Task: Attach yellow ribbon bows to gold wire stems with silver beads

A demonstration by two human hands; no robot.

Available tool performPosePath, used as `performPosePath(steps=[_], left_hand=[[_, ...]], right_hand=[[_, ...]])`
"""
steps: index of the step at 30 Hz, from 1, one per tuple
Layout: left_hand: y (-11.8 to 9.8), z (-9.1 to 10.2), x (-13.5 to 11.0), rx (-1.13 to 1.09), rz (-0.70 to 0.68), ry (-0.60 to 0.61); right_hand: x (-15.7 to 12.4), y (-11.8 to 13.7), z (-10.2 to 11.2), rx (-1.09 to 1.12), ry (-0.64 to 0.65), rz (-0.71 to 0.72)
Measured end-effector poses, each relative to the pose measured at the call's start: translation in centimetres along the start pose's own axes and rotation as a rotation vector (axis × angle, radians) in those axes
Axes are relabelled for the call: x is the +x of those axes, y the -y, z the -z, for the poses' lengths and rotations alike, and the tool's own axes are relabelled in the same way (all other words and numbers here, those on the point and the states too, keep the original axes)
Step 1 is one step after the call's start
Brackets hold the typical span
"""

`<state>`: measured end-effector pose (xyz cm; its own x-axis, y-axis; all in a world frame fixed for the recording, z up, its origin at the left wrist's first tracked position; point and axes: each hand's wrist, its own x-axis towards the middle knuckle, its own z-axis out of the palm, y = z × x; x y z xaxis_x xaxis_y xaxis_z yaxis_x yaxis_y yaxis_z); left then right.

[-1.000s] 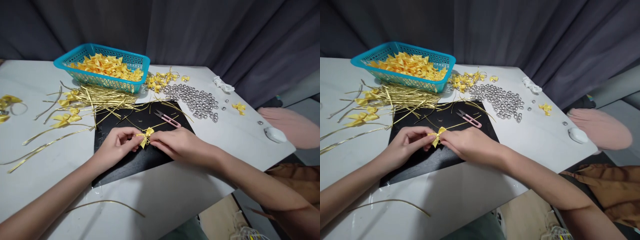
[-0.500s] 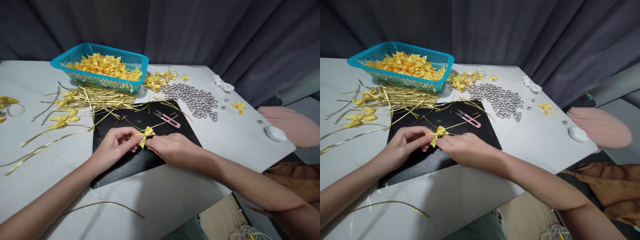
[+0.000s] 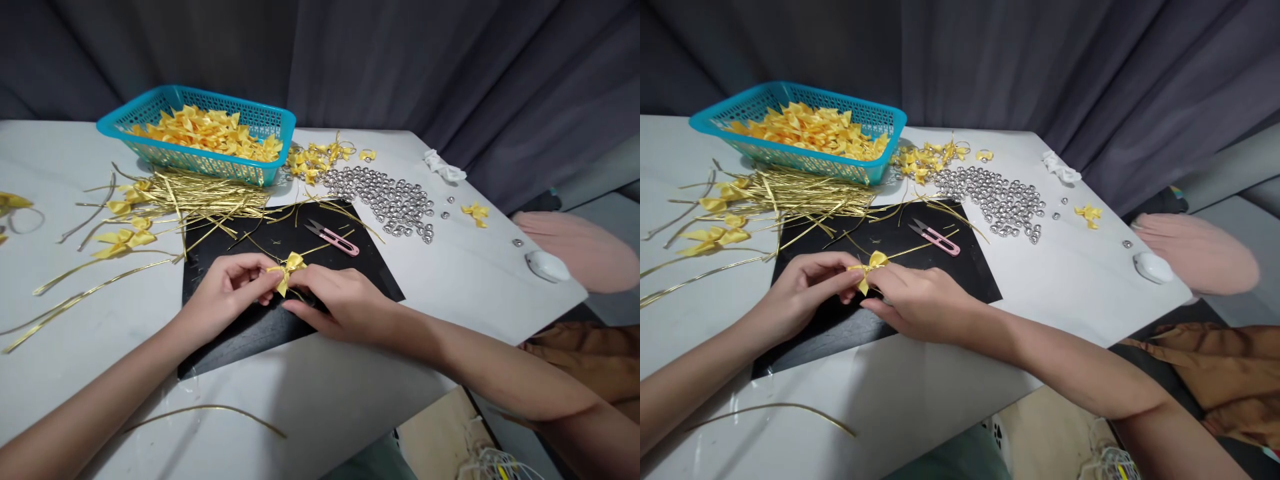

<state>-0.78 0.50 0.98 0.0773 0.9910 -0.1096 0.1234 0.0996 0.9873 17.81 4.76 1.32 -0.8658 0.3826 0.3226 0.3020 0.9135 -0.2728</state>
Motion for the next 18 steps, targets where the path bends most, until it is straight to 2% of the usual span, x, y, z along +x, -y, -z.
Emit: performPosePath(steps=[7,14,18], left_hand=[[-0.5,-0.2,0.1,0.023,-0.012,-0.010],[-0.6,-0.5,0.0,0.017,0.015,0.007],[-0.5,-0.6,0.0,-0.010,0.014,0.020]], right_hand=[[-0.4,0.6,-0.9,-0.010,-0.127,-0.057],[-0.3,1.4,-1.6,0.301,-0.336,-0.220],[0.0,1.4,-1.8,0.424,-0.356,-0.247]])
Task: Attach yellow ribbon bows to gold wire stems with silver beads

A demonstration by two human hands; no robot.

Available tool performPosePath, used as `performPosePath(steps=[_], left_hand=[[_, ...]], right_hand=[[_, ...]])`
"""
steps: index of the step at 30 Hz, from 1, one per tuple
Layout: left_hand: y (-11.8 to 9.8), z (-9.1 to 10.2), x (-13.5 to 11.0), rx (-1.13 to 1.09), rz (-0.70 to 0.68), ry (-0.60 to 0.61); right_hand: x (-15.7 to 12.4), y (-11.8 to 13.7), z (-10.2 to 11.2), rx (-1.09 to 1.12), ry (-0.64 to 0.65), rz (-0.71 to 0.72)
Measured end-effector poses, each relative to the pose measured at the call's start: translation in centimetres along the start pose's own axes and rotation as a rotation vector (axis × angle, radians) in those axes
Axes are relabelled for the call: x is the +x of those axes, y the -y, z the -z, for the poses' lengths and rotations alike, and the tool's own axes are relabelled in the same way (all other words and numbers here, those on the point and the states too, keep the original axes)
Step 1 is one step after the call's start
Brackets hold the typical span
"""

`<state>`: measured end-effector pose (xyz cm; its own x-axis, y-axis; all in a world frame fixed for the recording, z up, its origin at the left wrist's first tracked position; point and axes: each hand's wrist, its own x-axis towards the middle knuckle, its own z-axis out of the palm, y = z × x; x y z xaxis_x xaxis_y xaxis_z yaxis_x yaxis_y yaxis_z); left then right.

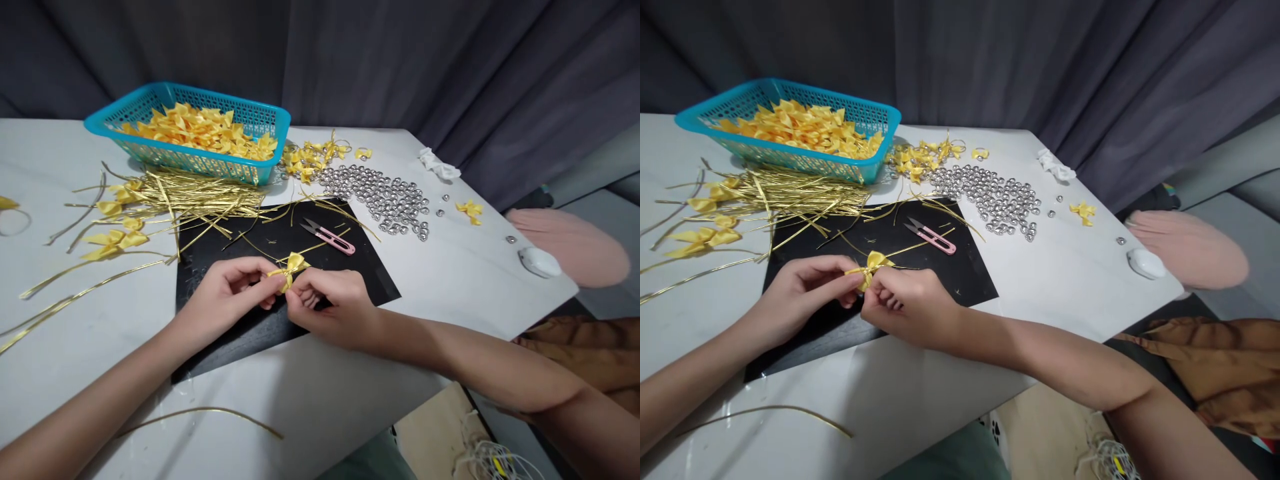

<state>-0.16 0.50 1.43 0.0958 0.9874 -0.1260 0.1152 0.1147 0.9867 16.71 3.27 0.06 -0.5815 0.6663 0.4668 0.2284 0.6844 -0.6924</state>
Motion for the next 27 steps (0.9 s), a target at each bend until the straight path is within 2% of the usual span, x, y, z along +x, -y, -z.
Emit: performPosePath(steps=[7,27], left_hand=[[0.09,0.19,-0.19,-0.059,0.006,0.015],[0.25,0.24,-0.15,-0.034,0.005,0.002]], right_hand=[[0.33,-0.20,0.19,0.090,0.019,-0.011],[0.15,-0.06,-0.07,0.037,0.008,0.052]])
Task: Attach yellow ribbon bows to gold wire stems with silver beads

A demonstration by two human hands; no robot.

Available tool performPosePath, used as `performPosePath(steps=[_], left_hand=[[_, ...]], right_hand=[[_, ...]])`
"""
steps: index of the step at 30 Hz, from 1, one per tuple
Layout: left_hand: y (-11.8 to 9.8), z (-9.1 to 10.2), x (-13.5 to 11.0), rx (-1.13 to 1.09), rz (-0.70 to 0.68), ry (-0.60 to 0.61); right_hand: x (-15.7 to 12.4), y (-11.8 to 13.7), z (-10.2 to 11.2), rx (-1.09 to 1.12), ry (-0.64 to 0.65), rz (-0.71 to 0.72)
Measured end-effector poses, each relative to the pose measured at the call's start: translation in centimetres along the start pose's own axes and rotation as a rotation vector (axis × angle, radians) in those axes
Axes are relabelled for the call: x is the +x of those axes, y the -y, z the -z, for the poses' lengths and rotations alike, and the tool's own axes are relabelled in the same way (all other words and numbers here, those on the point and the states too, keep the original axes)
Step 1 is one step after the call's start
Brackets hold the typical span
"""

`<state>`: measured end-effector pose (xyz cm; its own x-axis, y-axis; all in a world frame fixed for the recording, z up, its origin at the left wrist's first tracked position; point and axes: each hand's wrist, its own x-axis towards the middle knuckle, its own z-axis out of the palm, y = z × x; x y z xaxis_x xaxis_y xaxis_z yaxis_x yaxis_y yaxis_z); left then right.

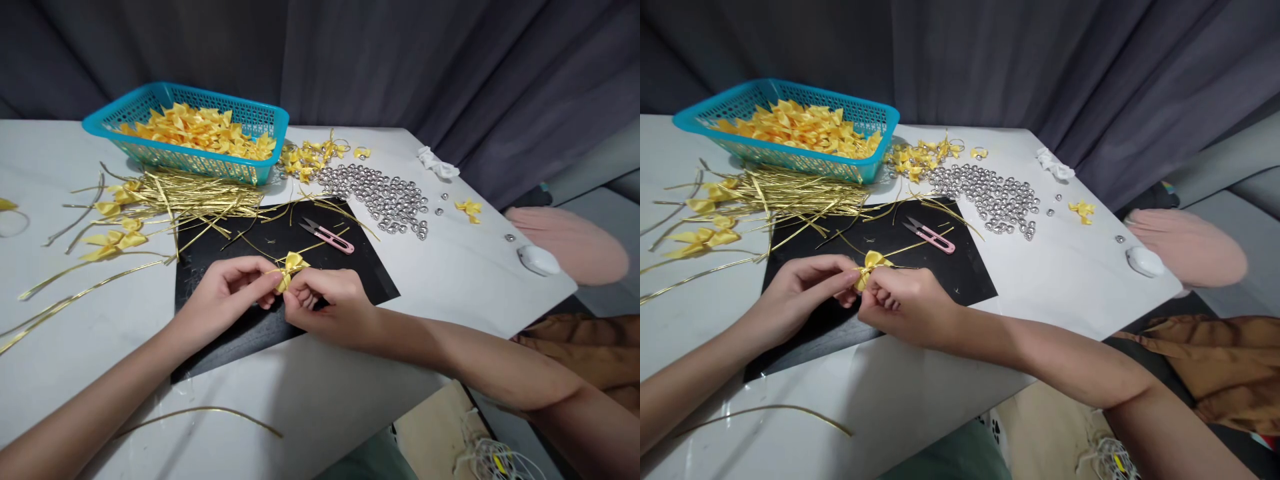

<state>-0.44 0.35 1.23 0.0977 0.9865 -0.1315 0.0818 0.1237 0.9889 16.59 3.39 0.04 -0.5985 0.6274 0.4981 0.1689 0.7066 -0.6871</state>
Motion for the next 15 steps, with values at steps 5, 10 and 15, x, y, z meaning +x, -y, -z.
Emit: performPosePath(steps=[5,10,15], left_hand=[[-0.11,-0.14,0.12,0.005,-0.002,0.003],[0.24,0.05,0.02,-0.023,-0.011,0.012],[0.42,0.11,0.09,-0.037,-0.037,0.030]], right_hand=[[-0.01,-0.08,-0.09,0.015,-0.001,-0.012],[-0.01,-0.16,-0.09,0.035,0.006,-0.002],[0.01,-0.16,-0.11,0.025,-0.010,-0.012]])
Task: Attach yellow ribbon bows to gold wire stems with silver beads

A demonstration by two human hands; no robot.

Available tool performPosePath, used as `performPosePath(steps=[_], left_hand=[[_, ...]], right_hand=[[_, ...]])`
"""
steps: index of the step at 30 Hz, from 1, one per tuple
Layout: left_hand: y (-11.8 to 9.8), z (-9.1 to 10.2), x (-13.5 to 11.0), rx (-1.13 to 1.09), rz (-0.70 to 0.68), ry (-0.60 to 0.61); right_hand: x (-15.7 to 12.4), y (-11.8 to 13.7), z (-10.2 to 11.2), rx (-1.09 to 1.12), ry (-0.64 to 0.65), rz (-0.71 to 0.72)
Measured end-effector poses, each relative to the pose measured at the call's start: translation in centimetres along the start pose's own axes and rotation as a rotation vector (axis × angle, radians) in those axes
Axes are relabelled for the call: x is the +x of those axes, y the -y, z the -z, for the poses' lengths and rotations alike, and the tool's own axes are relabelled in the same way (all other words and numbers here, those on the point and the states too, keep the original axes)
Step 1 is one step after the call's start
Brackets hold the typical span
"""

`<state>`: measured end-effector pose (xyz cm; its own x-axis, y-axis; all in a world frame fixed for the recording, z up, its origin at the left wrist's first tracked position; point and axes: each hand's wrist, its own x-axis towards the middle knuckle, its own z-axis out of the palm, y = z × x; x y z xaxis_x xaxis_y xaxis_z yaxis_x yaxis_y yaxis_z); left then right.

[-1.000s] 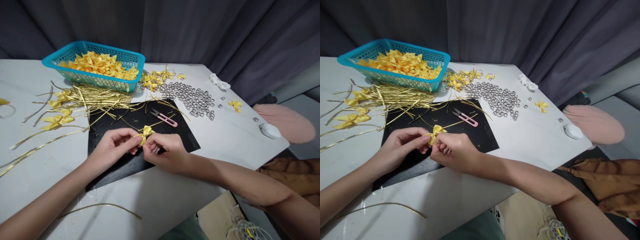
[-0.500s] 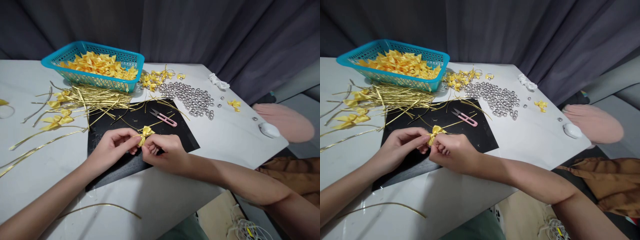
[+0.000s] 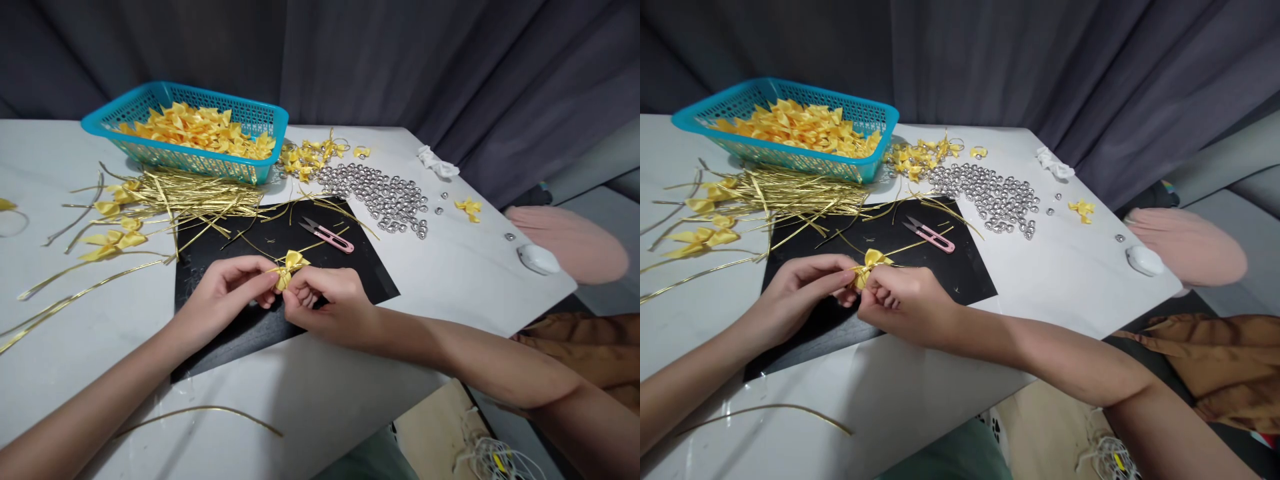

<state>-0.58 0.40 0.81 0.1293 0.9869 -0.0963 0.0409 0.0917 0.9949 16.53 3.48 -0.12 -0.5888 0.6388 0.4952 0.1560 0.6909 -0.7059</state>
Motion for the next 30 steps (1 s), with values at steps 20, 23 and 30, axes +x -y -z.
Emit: performPosePath(steps=[20,23,30], left_hand=[[-0.4,-0.2,0.2,0.084,0.054,-0.041],[-0.5,-0.2,0.2,0.088,0.058,-0.049],[-0.8,-0.3,0.2,0.064,0.073,-0.069]], right_hand=[[0.5,0.8,1.3,0.003,-0.051,-0.035],[1.9,0.8,2.3,-0.112,-0.261,-0.076],[4.6,0.7,3.2,0.138,0.231,-0.376]])
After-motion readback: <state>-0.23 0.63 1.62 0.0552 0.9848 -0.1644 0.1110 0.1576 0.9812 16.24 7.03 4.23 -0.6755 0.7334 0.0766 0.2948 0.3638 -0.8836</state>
